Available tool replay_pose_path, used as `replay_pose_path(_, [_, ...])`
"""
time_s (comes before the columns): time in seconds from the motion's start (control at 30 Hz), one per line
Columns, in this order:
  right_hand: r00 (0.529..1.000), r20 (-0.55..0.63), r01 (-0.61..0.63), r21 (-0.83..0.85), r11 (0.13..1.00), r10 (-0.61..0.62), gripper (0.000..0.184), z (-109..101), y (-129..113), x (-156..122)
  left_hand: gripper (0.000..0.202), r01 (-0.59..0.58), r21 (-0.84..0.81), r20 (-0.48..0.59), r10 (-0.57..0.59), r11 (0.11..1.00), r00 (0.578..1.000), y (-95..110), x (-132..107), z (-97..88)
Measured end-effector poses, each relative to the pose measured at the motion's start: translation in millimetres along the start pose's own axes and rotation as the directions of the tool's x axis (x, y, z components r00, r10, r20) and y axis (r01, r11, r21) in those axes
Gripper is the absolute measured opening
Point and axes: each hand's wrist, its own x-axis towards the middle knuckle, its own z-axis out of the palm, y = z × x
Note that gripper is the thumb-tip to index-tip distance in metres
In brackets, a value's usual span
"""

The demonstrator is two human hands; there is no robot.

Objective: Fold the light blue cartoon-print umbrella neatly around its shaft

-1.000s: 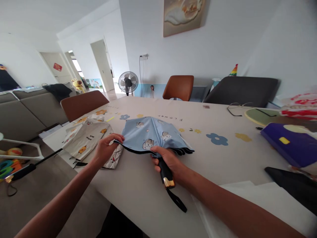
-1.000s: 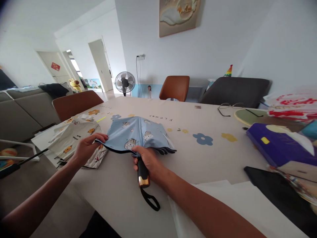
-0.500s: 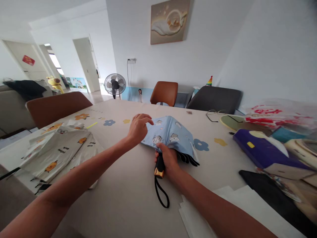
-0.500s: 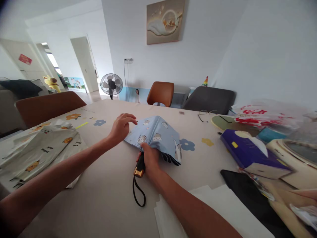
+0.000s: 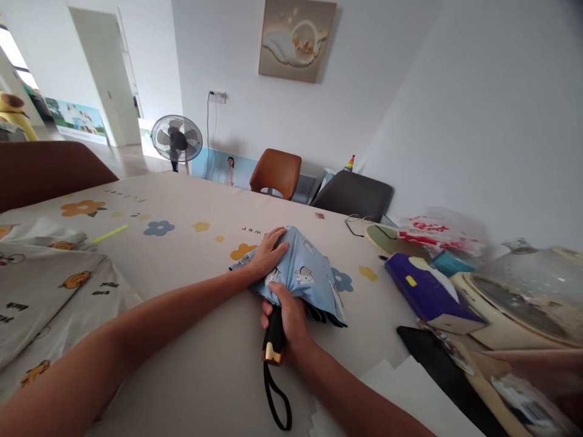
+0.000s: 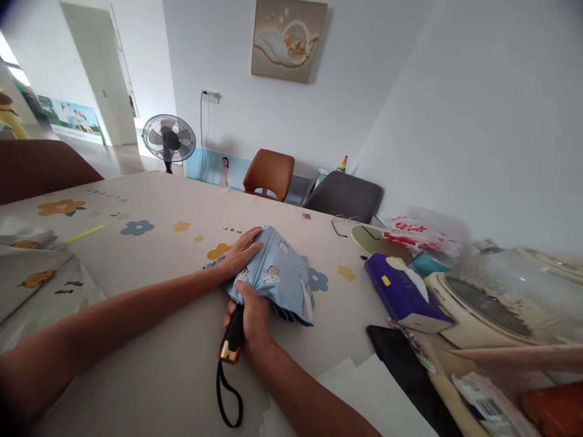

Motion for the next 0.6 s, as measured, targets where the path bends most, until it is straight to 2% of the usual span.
replay_pose_path(0.1, [1.000,-0.021,-0.010,0.001,1.000,0.010,0.025,1.6,0.9,0.5,0.044,0.059,-0.012,-0.021,-0.060,0.998,0.998,-8.8,-0.3,-1.2])
replay_pose_path(0.2, [1.000,-0.031,-0.002,0.009,1.000,0.002,0.025,2.8,1.5,0.9,0.044,0.053,-0.002,-0.060,-0.053,0.999,0.997,-11.5,0.2,-2.8])
replay_pose_path(0.43, [1.000,0.001,0.013,-0.068,0.998,-0.013,0.028,2.3,0.2,1.6,0.031,0.128,0.090,-0.223,-0.105,0.988,0.969,-9.4,2.2,-19.1])
replay_pose_path(0.5, [1.000,0.022,0.018,-0.091,0.996,-0.016,0.026,1.8,-0.4,1.4,0.028,0.107,0.120,-0.251,-0.074,0.987,0.965,-7.5,-7.4,-29.3])
replay_pose_path(0.6, [0.999,0.028,0.026,-0.160,0.987,-0.021,0.026,1.3,-1.7,0.5,0.026,0.110,0.132,-0.282,-0.069,0.985,0.957,-0.1,-41.3,-48.6])
